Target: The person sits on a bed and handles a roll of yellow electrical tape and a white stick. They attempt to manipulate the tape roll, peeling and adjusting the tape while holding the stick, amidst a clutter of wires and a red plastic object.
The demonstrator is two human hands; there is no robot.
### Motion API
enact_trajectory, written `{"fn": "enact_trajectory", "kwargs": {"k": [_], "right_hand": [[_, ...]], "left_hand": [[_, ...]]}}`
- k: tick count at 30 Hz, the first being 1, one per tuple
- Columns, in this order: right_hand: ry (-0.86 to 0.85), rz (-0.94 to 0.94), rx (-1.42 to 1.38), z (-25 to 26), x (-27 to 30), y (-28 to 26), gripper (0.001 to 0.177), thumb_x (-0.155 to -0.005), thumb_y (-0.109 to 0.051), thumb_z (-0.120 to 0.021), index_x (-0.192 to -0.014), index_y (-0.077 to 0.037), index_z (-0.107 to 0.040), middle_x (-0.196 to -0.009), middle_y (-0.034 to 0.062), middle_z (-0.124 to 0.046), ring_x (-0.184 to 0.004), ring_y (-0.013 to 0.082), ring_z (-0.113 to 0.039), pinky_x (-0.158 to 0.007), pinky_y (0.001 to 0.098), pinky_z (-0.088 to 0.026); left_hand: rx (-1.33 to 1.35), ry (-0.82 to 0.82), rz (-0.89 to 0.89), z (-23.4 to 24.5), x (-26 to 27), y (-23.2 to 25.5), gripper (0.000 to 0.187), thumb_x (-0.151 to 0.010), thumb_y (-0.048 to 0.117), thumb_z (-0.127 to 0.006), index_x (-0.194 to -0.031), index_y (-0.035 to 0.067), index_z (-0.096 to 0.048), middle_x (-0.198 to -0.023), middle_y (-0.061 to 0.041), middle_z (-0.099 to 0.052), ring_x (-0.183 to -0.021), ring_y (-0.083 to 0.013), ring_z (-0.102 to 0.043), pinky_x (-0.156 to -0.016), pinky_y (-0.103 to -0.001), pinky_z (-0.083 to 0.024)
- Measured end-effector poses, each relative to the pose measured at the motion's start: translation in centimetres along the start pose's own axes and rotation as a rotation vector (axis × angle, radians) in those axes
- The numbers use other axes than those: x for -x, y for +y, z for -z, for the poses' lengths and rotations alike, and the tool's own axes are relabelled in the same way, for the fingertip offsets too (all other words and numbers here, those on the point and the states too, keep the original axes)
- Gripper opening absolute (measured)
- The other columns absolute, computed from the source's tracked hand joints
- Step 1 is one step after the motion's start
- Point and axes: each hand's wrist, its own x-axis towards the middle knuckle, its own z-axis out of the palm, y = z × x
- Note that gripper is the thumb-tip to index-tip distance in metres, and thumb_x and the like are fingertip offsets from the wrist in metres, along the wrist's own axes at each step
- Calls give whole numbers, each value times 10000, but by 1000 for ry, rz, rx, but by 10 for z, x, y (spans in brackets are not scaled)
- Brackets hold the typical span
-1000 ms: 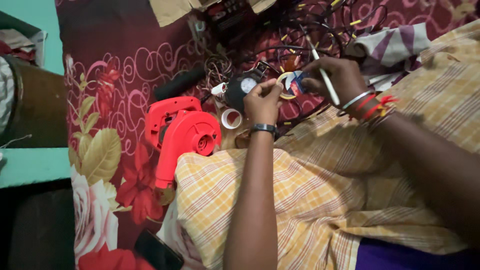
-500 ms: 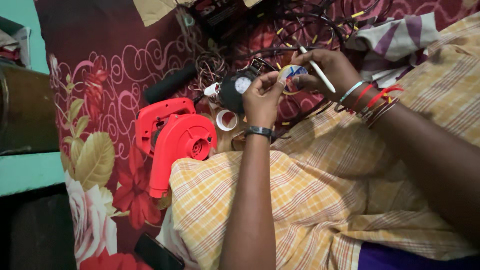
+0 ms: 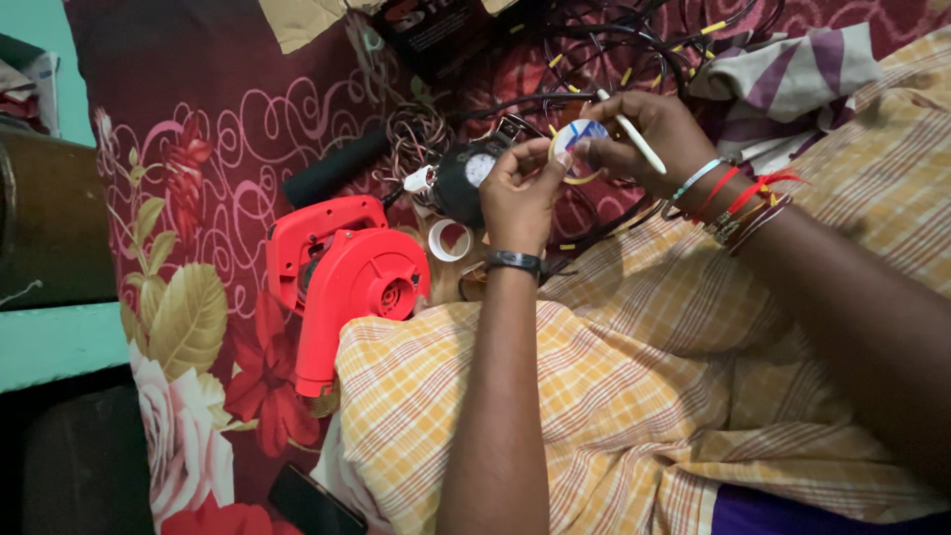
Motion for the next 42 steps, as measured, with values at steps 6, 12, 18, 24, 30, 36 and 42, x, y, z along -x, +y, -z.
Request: {"fn": "enact_trajectory", "kwargs": {"k": [6, 12, 18, 24, 30, 36, 42], "right_hand": [[66, 19, 16, -1, 7, -18, 280, -990, -182, -742, -1182, 8, -666, -934, 33, -735, -815, 69, -705, -664, 235, -598], [29, 88, 132, 0, 6, -18, 278, -993, -168, -767, -1187, 21, -702, -868, 64, -712, -746, 79, -640, -626, 241, -536], [76, 27, 56, 6, 4, -21, 202, -995, -133, -760, -1114, 14, -691, -819, 39, -718, -689, 69, -660, -574, 227, -528], [111, 12, -29, 7, 3, -19, 181, -1020, -121, -758, -1096, 21, -675, -854, 51, -727, -712, 85, -691, -583, 231, -549], [47, 94, 78, 6, 5, -34, 384, -941, -155, -786, -1259, -7, -631, -947, 9, -711, -790, 50, -682, -639, 213, -582], [-104, -162, 33, 14, 7, -50, 337, -943, -246, -766, -1198, -32, -709, -841, -2, -691, -684, 36, -592, -568, 209, -465], [-177, -224, -19, 18, 5, -50, 335, -920, -265, -766, -1159, -43, -690, -799, -25, -653, -659, 36, -555, -544, 204, -433]], "left_hand": [[40, 78, 98, 5, -1, 11, 279, -861, 53, -795, -1108, -19, -686, -996, -71, -753, -848, -106, -704, -754, -281, -620], [-51, 2, 1, 6, -5, 12, 323, -889, 40, -814, -1172, -68, -702, -1059, -112, -761, -914, -122, -713, -843, -268, -592], [297, -163, 182, 10, -4, 26, 389, -988, 24, -668, -1359, -72, -602, -1157, -135, -733, -1014, -168, -712, -913, -295, -598], [329, -190, 228, 6, 3, 42, 396, -1008, 80, -632, -1393, 6, -580, -1231, -63, -700, -1071, -140, -695, -930, -358, -613], [231, -181, 230, 0, 6, 51, 402, -1019, 120, -636, -1400, -2, -592, -1215, -91, -717, -1057, -161, -711, -905, -363, -630], [198, -201, 216, 2, 6, 59, 366, -1032, 139, -646, -1371, -1, -636, -1167, -85, -733, -989, -135, -719, -818, -304, -637], [38, -211, 164, 2, 9, 66, 382, -1015, 154, -667, -1365, 0, -663, -1124, -104, -754, -887, -125, -711, -732, -267, -605]]}}
